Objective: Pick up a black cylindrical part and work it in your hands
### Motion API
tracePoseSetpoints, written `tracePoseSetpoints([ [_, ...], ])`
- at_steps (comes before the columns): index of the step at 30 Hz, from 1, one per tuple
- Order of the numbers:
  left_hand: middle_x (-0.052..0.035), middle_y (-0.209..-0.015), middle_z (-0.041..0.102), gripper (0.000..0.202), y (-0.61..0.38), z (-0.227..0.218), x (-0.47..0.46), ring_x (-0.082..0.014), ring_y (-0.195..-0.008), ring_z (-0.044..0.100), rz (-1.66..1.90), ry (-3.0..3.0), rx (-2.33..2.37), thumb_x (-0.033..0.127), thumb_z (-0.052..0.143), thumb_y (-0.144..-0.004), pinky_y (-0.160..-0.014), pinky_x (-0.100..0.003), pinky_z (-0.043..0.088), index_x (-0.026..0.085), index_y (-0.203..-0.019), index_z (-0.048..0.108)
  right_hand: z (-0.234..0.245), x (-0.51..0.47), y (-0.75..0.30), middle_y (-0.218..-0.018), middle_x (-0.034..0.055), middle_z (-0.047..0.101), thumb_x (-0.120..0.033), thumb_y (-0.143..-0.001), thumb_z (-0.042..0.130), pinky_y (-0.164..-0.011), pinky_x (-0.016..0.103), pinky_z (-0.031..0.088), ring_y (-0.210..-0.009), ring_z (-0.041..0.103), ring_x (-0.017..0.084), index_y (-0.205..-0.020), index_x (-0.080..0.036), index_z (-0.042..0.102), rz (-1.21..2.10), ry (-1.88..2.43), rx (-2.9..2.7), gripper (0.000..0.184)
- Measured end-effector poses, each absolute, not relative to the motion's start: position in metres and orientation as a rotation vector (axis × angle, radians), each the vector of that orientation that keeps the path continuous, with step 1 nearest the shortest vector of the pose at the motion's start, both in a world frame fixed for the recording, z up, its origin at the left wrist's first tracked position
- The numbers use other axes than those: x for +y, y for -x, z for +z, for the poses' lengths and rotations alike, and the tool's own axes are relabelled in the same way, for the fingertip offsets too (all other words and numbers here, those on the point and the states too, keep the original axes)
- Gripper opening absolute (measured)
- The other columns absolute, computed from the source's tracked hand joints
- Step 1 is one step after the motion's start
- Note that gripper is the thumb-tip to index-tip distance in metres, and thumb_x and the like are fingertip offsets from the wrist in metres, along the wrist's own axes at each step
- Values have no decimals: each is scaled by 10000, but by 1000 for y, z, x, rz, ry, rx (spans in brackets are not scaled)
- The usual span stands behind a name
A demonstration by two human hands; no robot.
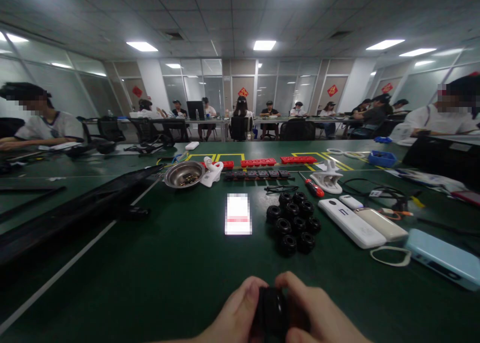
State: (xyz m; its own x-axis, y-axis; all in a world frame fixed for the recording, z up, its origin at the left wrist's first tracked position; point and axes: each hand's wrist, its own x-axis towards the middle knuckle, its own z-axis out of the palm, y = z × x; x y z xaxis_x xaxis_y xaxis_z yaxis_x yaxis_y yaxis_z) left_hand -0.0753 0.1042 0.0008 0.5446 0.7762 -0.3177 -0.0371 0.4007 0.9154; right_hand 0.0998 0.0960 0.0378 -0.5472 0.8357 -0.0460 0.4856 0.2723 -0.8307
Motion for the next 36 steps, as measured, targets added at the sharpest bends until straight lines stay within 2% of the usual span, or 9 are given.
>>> tracePoseSetpoints([
  [4, 33, -615, 408, 564, 76, 9, 98, -75, -543, 377, 667, -1241, 939, 726, 353, -598, -494, -200, 300, 169, -667, 413, 19, 90, -83, -660, 36, 566, -549, -758, 390, -462, 204, 374, -539, 489, 122, -799, -153, 494, 911, 1224, -2275, 412],
  [9, 69, -508, 338, 470, 70, 5, 102, -67, -414, 326, 729, -980, 1100, 668, 337, -668, -405, -186, 246, 201, -668, 392, 11, 97, -84, -813, 124, 598, -390, -814, 414, -605, 319, 453, -702, 545, 212, -1006, -160, 523, 175, 839, -2463, 319],
  [11, 82, -487, 316, 475, 70, 1, 104, -53, -352, 263, 706, -873, 1096, 674, 275, -685, -365, -175, 197, 211, -713, 379, 12, 99, -85, -932, 131, 565, -382, -783, 465, -657, 327, 454, -789, 539, 223, -1111, -174, 444, 284, 903, -2395, 389],
  [13, 81, -508, 344, 488, 72, 1, 104, -43, -339, 249, 722, -946, 1031, 680, 278, -681, -350, -170, 188, 211, -775, 379, 14, 101, -86, -884, 95, 552, -469, -748, 466, -605, 288, 452, -732, 538, 193, -1164, -163, 342, 651, 1028, -2206, 531],
  [18, 5, -675, 468, 446, 83, 8, 101, -58, -424, 369, 691, -1436, 930, 573, 400, -725, -410, -196, 269, 169, -912, 428, 13, 100, -83, -597, -24, 430, -611, -742, 339, -438, 198, 325, -513, 411, 100, -803, -169, 426, 1354, 1088, -1890, 455],
  [24, -33, -690, 483, 377, 89, 3, 108, -142, -589, 447, 717, -1803, 1017, 494, 338, -792, -527, -245, 322, 155, -914, 448, 9, 97, -78, -615, -34, 404, -440, -783, 360, -481, 215, 338, -535, 393, 108, -871, -193, 341, 1116, 1111, -1932, 262],
  [30, -9, -676, 471, 270, 79, 10, 105, -147, -626, 434, 813, -1772, 1195, 418, 316, -826, -583, -254, 317, 185, -751, 431, 15, 96, -82, -800, 59, 552, -262, -673, 514, -595, 278, 408, -680, 510, 164, -870, -181, 401, 778, 1242, -2124, 241],
  [33, -1, -679, 462, 264, 77, 13, 104, -147, -633, 434, 958, -1708, 1191, 412, 309, -830, -587, -248, 323, 189, -739, 417, 18, 99, -75, -726, 10, 554, -292, -735, 489, -556, 248, 415, -626, 527, 138, -942, -189, 398, 867, 1255, -2019, 248],
  [36, -10, -719, 483, 223, 81, 15, 107, -159, -656, 458, 1124, -1788, 1176, 402, 360, -812, -607, -255, 325, 192, -819, 433, 17, 106, -58, -522, -60, 466, -424, -846, 260, -380, 202, 364, -395, 462, 99, -877, -191, 386, 1100, 1296, -1854, 267],
])
